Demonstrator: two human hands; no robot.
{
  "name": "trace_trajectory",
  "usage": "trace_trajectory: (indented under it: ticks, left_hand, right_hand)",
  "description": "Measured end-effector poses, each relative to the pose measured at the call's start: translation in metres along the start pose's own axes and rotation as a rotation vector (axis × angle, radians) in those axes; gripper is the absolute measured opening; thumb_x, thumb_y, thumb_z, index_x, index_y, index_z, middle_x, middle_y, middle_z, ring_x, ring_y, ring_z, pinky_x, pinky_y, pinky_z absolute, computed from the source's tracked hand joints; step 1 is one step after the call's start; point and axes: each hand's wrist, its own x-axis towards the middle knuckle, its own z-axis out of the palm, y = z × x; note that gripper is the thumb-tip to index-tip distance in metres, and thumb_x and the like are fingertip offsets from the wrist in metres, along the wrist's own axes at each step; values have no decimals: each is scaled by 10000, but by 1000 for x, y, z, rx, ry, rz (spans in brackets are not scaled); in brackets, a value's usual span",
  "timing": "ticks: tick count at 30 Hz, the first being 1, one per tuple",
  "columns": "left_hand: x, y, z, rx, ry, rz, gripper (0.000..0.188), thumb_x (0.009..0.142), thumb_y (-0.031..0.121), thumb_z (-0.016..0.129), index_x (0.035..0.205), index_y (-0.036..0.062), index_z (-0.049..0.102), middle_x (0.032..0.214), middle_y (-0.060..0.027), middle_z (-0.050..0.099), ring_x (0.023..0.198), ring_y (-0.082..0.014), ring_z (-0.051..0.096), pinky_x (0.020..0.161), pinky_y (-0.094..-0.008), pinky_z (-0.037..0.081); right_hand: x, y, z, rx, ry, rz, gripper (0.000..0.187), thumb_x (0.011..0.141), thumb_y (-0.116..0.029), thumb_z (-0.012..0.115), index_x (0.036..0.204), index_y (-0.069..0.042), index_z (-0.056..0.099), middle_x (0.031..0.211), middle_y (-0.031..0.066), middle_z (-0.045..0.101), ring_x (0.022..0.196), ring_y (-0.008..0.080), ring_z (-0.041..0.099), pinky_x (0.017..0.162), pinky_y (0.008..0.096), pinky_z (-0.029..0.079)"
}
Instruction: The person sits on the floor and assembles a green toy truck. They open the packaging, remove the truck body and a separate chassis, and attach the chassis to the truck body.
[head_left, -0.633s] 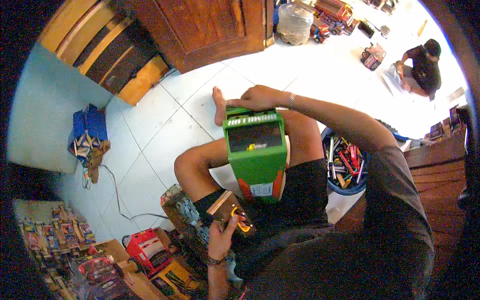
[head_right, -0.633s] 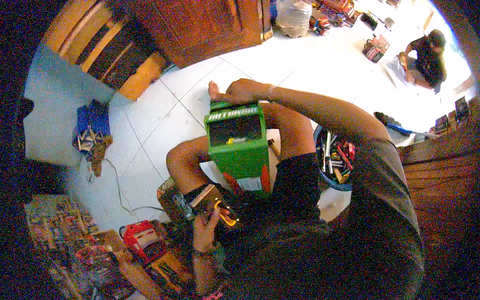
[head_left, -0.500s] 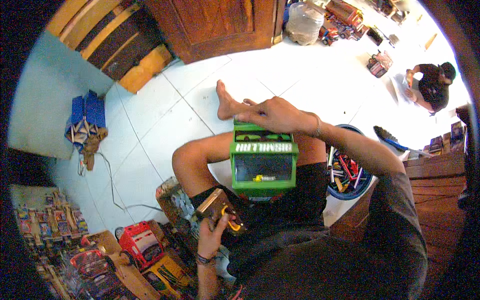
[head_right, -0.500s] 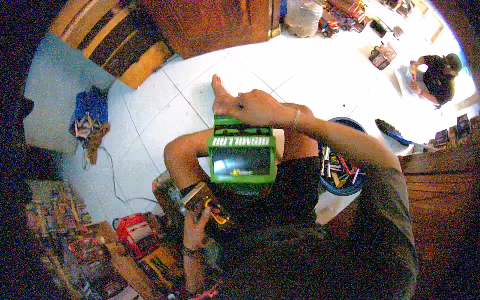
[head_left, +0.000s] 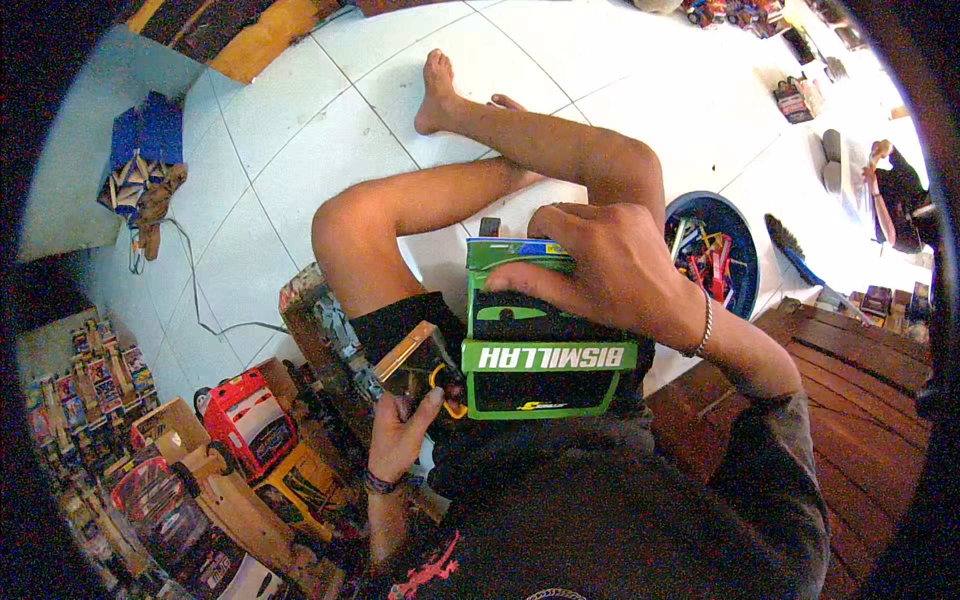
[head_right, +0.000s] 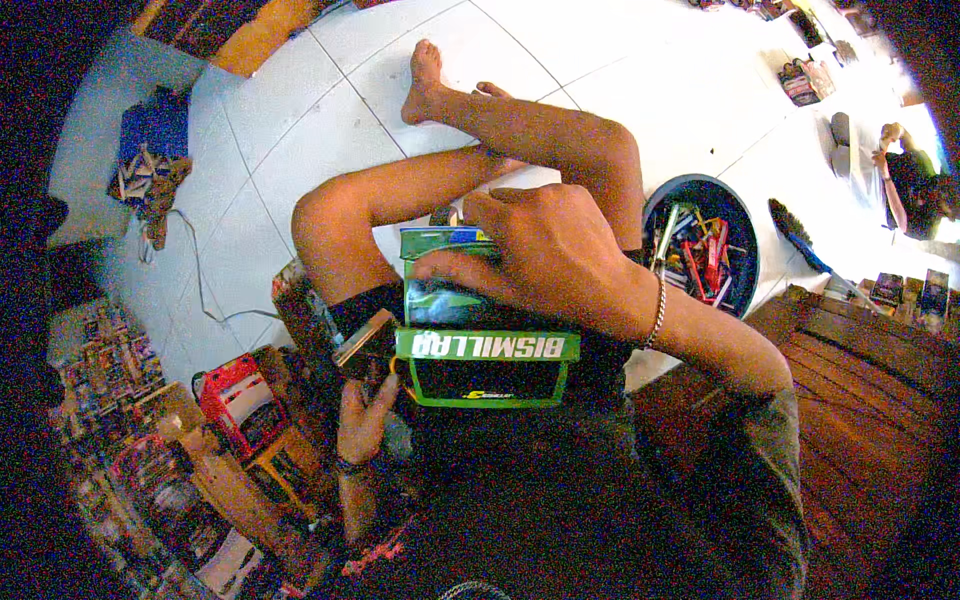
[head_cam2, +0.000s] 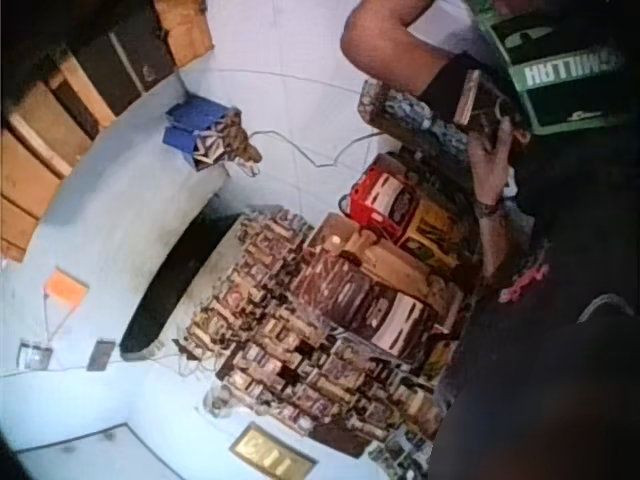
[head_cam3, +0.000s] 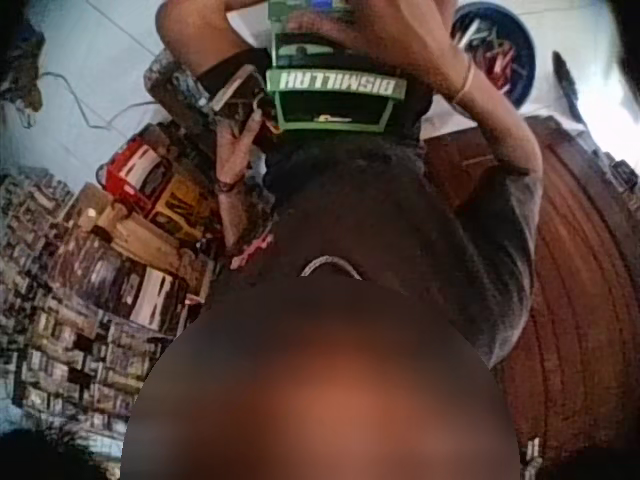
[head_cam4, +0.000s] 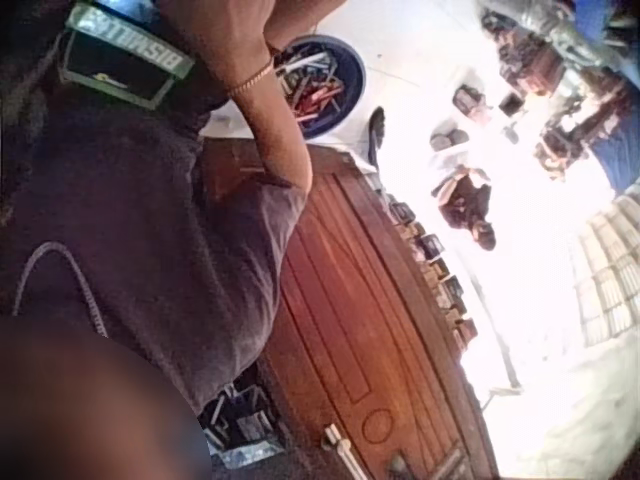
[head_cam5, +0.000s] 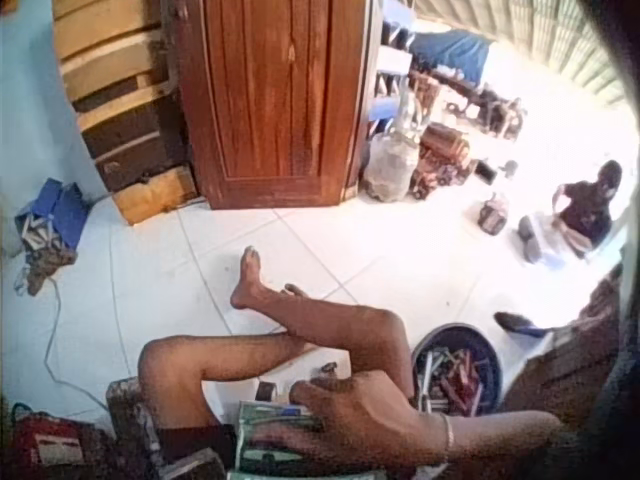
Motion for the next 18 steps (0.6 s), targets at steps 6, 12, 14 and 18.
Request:
trace_trajectory:
  ticks: [6, 12, 14, 18]
  left_hand:
    - [0, 28, 0, 74, 18, -28, 274, 943, 173, 692, 1131, -11, 617, 1005, -49, 695, 912, -128, 628, 853, -290, 495]
    - [7, 42, 5, -135, -84, 7, 337, 947, 137, 678, 1233, -8, 574, 1124, -64, 678, 990, -140, 640, 891, -318, 507]
    - [8, 41, 3, -107, -123, 5, 367, 944, 135, 682, 1257, -10, 557, 1147, -69, 672, 1003, -142, 637, 906, -318, 503]
    - [3, 34, 4, -127, -103, 16, 382, 943, 140, 687, 1264, -15, 550, 1162, -72, 667, 1026, -151, 634, 925, -321, 498]
  right_hand:
    - [2, -1, -3, 7, 46, -44, 478, 789, -494, 775, 746, -36, 645, 686, 131, 661, 621, 323, 669, 558, 405, 513]
    - [16, -1, -2, -47, 23, -18, 524, 771, -548, 763, 728, -35, 666, 660, 149, 652, 613, 323, 672, 565, 406, 524]
    - [19, -4, 0, 3, 40, -121, 528, 769, -556, 759, 736, -37, 667, 659, 148, 652, 610, 324, 672, 563, 408, 525]
    - [23, -9, 3, 45, 63, -226, 526, 774, -561, 753, 759, -42, 668, 655, 137, 652, 603, 324, 670, 555, 416, 523]
